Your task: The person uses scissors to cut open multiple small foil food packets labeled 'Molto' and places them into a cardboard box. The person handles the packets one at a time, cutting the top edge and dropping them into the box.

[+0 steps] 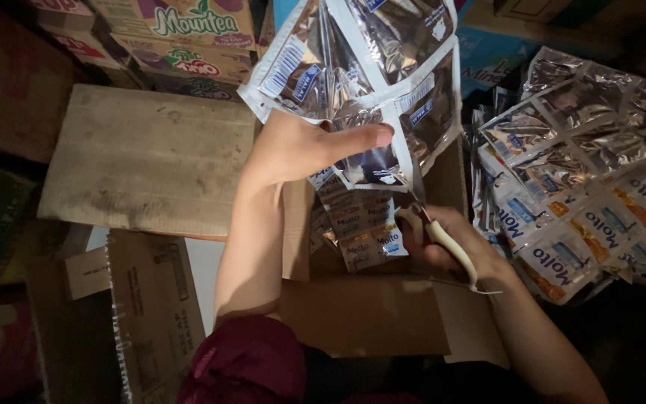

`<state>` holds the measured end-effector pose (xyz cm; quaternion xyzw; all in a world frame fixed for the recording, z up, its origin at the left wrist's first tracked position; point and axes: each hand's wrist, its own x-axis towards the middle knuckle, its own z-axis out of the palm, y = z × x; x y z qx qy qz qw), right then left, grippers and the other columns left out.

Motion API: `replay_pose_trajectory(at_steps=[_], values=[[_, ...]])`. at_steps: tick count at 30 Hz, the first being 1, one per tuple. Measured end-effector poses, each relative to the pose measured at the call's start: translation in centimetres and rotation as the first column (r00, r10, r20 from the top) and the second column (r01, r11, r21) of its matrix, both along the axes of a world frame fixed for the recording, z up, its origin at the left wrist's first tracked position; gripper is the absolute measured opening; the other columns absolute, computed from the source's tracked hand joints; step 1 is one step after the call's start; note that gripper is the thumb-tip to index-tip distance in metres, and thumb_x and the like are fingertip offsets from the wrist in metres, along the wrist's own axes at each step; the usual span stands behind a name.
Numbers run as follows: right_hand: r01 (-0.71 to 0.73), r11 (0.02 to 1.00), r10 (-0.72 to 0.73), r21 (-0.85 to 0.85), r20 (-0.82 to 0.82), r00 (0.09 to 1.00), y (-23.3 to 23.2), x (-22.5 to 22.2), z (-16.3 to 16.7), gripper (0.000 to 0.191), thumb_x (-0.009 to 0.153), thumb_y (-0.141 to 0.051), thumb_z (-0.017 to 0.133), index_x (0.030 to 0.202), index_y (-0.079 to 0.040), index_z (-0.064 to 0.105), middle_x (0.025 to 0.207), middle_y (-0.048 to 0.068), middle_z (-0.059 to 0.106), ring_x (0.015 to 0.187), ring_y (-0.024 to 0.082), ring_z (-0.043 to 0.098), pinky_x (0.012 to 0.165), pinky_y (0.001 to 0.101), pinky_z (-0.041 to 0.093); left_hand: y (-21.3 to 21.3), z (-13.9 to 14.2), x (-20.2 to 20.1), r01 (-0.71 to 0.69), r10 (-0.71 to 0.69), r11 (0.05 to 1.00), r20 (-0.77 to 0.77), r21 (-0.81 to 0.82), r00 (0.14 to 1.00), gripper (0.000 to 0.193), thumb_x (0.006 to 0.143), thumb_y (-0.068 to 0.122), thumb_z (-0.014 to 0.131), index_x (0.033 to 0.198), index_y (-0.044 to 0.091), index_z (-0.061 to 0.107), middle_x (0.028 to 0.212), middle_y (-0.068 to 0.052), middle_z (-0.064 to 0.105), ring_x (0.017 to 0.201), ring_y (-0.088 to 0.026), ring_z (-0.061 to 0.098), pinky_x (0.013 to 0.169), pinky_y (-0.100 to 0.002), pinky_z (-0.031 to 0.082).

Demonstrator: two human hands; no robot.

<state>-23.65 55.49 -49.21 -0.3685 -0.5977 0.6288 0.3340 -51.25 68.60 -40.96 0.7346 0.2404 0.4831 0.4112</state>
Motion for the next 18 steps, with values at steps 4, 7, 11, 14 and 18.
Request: replay_pose_trajectory(at_steps=[4,7,11,14,18], values=[[-0.002,1.000,0.002,0.012,-0.018,1.000,0.2,0.1,-0.1,0.062,0.086,-0.068,0.073,0.088,-0.008,0.057,0.075,-0.002,0.053,0.067,0.010,0.051,0.058,0.0269,0.041,0.6,-0.8,-0.2,0.059,-0.067,0.997,0.152,0.057,0.986,0.064,0.089,0.020,0.095,0.139,0.000,0.059,0.127,-0.007,0.069,0.120,-0.018,0.067,0.108,-0.033,0.055],[-0.011,0.999,0.011,0.044,-0.007,1.000,0.2,0.1,-0.3,0.060,0.087,-0.067,0.073,0.088,-0.009,0.056,0.074,-0.002,0.052,0.066,0.011,0.050,0.059,0.0268,0.041,0.6,-1.3,-0.3,0.055,-0.063,0.997,0.124,0.061,0.990,0.064,0.090,0.018,0.095,0.140,0.000,0.058,0.127,-0.008,0.070,0.118,-0.019,0.067,0.108,-0.034,0.055],[-0.001,1.000,0.001,-0.003,-0.045,0.999,0.0,0.1,-0.3,0.059,0.086,-0.064,0.075,0.085,-0.009,0.054,0.076,-0.001,0.052,0.064,0.010,0.046,0.057,0.0251,0.037,0.3,-1.3,-0.4,0.023,-0.023,1.000,0.044,0.008,0.999,0.061,0.088,0.017,0.095,0.137,0.000,0.062,0.127,-0.010,0.072,0.117,-0.021,0.069,0.108,-0.036,0.056],[0.001,0.999,-0.006,-0.037,-0.111,0.994,-0.3,0.2,-0.3,0.058,0.087,-0.060,0.079,0.084,-0.008,0.055,0.075,-0.002,0.051,0.064,0.009,0.045,0.057,0.0247,0.037,0.3,-1.2,-0.5,0.011,-0.013,0.999,0.028,0.044,1.000,0.063,0.088,0.018,0.095,0.137,-0.001,0.060,0.128,-0.010,0.071,0.120,-0.022,0.068,0.109,-0.036,0.055],[0.073,0.995,-0.075,-0.074,-0.025,0.997,-0.4,0.3,-0.6,0.059,0.081,-0.061,0.080,0.095,-0.005,0.063,0.078,-0.002,0.057,0.068,0.007,0.050,0.058,0.0244,0.040,0.5,-1.1,-0.5,0.036,-0.038,0.999,0.050,0.041,0.998,0.063,0.089,0.016,0.095,0.138,-0.001,0.060,0.128,-0.011,0.071,0.121,-0.022,0.067,0.110,-0.037,0.054]])
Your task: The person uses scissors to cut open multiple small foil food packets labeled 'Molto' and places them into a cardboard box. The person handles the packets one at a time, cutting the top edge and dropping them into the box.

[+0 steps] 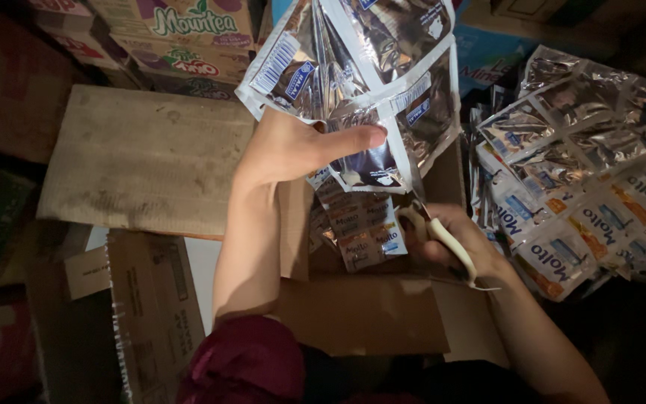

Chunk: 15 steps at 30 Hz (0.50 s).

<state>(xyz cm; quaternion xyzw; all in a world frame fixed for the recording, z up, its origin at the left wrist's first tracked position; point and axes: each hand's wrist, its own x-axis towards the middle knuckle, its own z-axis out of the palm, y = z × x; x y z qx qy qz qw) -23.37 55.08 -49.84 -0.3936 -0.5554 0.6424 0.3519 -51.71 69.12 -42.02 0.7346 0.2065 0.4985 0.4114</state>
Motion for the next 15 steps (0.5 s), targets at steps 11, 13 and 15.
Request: replay_pose_trajectory(at_steps=[11,13,15], values=[[0.035,0.990,-0.055,0.136,0.151,0.987,0.3,1.3,-2.8,0.037,0.085,-0.038,0.083,0.074,-0.011,0.060,0.060,-0.005,0.055,0.049,0.005,0.047,0.045,0.0231,0.037,-0.2,0.2,0.1,-0.018,0.018,0.999,0.010,0.035,1.000,0.065,0.089,0.017,0.094,0.140,-0.001,0.058,0.131,-0.011,0.069,0.122,-0.023,0.066,0.111,-0.038,0.054],[0.047,0.994,-0.058,0.100,0.114,0.992,0.3,1.3,-3.2,0.031,0.084,-0.033,0.083,0.074,-0.011,0.063,0.058,-0.005,0.057,0.045,0.005,0.047,0.041,0.0228,0.036,-0.2,0.1,0.1,-0.030,0.030,0.999,-0.008,0.025,1.000,0.065,0.088,0.019,0.094,0.139,-0.001,0.059,0.130,-0.011,0.070,0.123,-0.023,0.067,0.111,-0.038,0.054],[0.071,0.996,-0.075,0.053,0.063,0.995,0.3,1.3,-3.4,0.029,0.083,-0.028,0.084,0.075,-0.009,0.064,0.060,-0.004,0.058,0.046,0.005,0.046,0.041,0.0229,0.035,-0.2,-0.1,0.1,-0.042,0.041,0.999,-0.053,-0.023,0.998,0.062,0.087,0.021,0.094,0.136,0.000,0.062,0.126,-0.010,0.073,0.119,-0.023,0.070,0.108,-0.038,0.056]])
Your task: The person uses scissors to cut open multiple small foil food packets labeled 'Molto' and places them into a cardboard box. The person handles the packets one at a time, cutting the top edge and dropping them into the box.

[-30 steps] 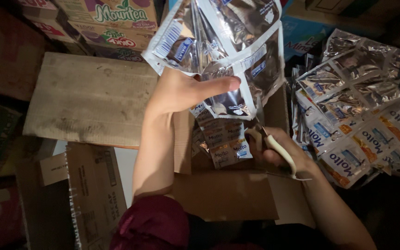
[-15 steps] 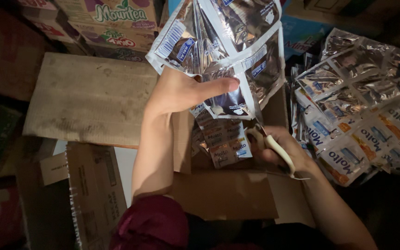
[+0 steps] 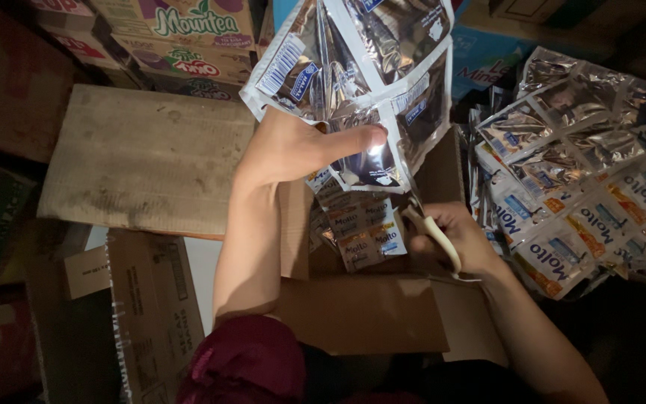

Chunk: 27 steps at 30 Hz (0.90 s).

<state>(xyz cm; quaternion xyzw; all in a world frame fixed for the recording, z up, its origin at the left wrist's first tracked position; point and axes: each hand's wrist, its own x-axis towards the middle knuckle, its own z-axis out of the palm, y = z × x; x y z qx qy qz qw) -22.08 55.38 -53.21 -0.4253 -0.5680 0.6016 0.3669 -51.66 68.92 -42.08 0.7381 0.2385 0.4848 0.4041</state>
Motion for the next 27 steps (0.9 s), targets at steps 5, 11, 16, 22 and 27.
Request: replay_pose_trajectory(at_steps=[5,11,16,22,27], values=[[0.048,0.996,-0.045,-0.071,0.038,0.998,-0.2,0.0,0.2,0.031,0.081,-0.029,0.085,0.075,-0.008,0.063,0.058,-0.003,0.054,0.044,0.005,0.043,0.039,0.0232,0.030,0.4,-0.7,0.5,0.036,-0.032,0.996,-0.052,0.081,0.998,0.074,0.088,0.021,0.095,0.147,0.002,0.054,0.142,-0.013,0.065,0.130,-0.025,0.063,0.114,-0.039,0.053],[-0.019,0.993,-0.015,-0.118,-0.278,0.960,-0.5,-1.0,0.8,0.041,0.085,-0.037,0.086,0.077,-0.009,0.057,0.065,-0.001,0.055,0.051,0.007,0.046,0.043,0.0243,0.034,0.9,-1.5,2.0,0.053,-0.062,0.977,0.036,0.208,0.997,0.101,0.088,0.020,0.100,0.159,0.002,0.031,0.163,-0.015,0.039,0.157,-0.028,0.035,0.130,-0.040,0.031],[0.047,0.985,-0.091,-0.164,-0.270,0.959,-0.7,-1.5,1.0,0.039,0.083,-0.035,0.085,0.082,-0.007,0.059,0.067,0.000,0.055,0.057,0.007,0.050,0.048,0.0252,0.039,0.8,-1.8,1.9,0.029,-0.021,0.969,-0.033,0.247,0.999,0.102,0.088,0.022,0.101,0.159,0.001,0.030,0.164,-0.017,0.036,0.158,-0.031,0.031,0.133,-0.040,0.028],[0.088,0.990,-0.110,-0.114,-0.199,0.974,-0.6,-1.0,0.2,0.037,0.088,-0.036,0.081,0.082,-0.004,0.061,0.067,0.003,0.060,0.055,0.011,0.055,0.048,0.0267,0.043,0.7,-1.8,2.6,0.036,-0.030,0.974,-0.030,0.223,0.999,0.101,0.087,0.021,0.100,0.159,0.001,0.032,0.161,-0.017,0.040,0.155,-0.030,0.035,0.132,-0.040,0.030],[0.189,0.978,-0.193,-0.086,-0.032,0.981,-0.4,-0.7,-0.3,0.027,0.090,-0.027,0.073,0.080,-0.004,0.064,0.065,0.003,0.064,0.054,0.011,0.057,0.048,0.0265,0.044,0.4,-1.9,3.1,0.062,-0.059,0.988,-0.025,0.143,0.998,0.095,0.086,0.017,0.096,0.159,0.000,0.037,0.155,-0.017,0.049,0.148,-0.027,0.047,0.127,-0.037,0.037]])
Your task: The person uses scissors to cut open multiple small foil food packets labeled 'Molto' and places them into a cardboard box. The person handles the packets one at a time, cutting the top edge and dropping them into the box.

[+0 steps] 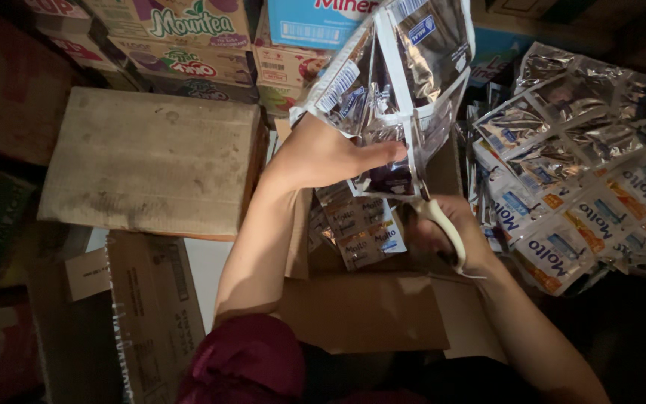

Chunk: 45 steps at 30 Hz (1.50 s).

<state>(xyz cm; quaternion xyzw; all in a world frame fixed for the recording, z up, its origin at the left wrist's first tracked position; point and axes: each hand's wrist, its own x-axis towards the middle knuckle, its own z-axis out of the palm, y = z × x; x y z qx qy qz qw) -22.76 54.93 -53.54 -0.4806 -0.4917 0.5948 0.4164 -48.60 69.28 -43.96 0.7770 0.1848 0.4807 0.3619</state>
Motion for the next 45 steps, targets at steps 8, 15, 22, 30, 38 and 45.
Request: replay_pose_trajectory(at_steps=[8,15,22,30,38,45], values=[[-0.016,0.998,0.026,0.062,-0.168,0.985,0.0,0.0,0.5,0.027,0.096,-0.022,0.070,0.079,-0.003,0.061,0.064,0.004,0.060,0.053,0.012,0.056,0.047,0.0268,0.045,-0.9,0.3,0.9,0.098,-0.102,0.991,-0.048,-0.087,0.994,0.073,0.087,0.016,0.092,0.146,0.000,0.051,0.139,-0.014,0.064,0.129,-0.026,0.061,0.112,-0.037,0.052],[-0.022,0.990,0.019,0.139,0.022,1.000,-0.1,0.3,1.0,0.029,0.097,-0.027,0.068,0.081,-0.004,0.064,0.063,0.003,0.063,0.053,0.010,0.058,0.049,0.0244,0.045,-1.2,0.8,1.0,0.141,-0.146,0.984,-0.044,-0.111,0.988,0.060,0.087,0.014,0.090,0.136,0.000,0.059,0.129,-0.012,0.069,0.120,-0.023,0.066,0.106,-0.036,0.054],[0.037,0.996,-0.037,0.075,-0.010,0.999,-0.2,-0.2,1.7,0.028,0.095,-0.023,0.073,0.076,-0.006,0.061,0.058,0.001,0.059,0.048,0.008,0.052,0.044,0.0239,0.039,-1.3,1.1,0.9,0.125,-0.130,0.986,-0.040,-0.112,0.991,0.062,0.085,0.014,0.090,0.136,-0.001,0.058,0.128,-0.012,0.069,0.119,-0.023,0.066,0.106,-0.036,0.054],[0.000,0.996,0.001,0.094,-0.002,1.000,-0.2,-0.1,1.8,0.036,0.092,-0.022,0.078,0.067,-0.009,0.055,0.053,-0.001,0.053,0.042,0.006,0.046,0.038,0.0230,0.032,-1.2,0.8,0.4,0.094,-0.099,0.994,-0.088,-0.052,0.991,0.070,0.083,0.017,0.094,0.139,0.000,0.056,0.132,-0.014,0.066,0.123,-0.025,0.064,0.108,-0.037,0.053],[-0.035,0.991,0.051,0.129,-0.123,0.991,0.0,0.1,1.5,0.034,0.095,-0.032,0.072,0.075,-0.007,0.061,0.059,0.002,0.061,0.048,0.010,0.057,0.044,0.0254,0.043,-1.2,0.6,0.6,0.247,-0.247,0.969,0.026,0.003,0.969,0.086,0.079,0.019,0.094,0.147,-0.002,0.044,0.143,-0.017,0.055,0.136,-0.027,0.053,0.119,-0.037,0.045],[-0.029,0.976,0.034,0.216,-0.017,0.999,-0.2,0.9,1.6,0.040,0.098,-0.039,0.070,0.078,-0.005,0.064,0.065,0.003,0.064,0.056,0.011,0.059,0.050,0.0248,0.043,-0.9,-0.6,1.5,0.365,-0.365,0.930,-0.180,-0.032,0.914,0.076,0.082,0.019,0.093,0.143,-0.004,0.054,0.145,-0.019,0.059,0.135,-0.030,0.057,0.118,-0.037,0.046]])
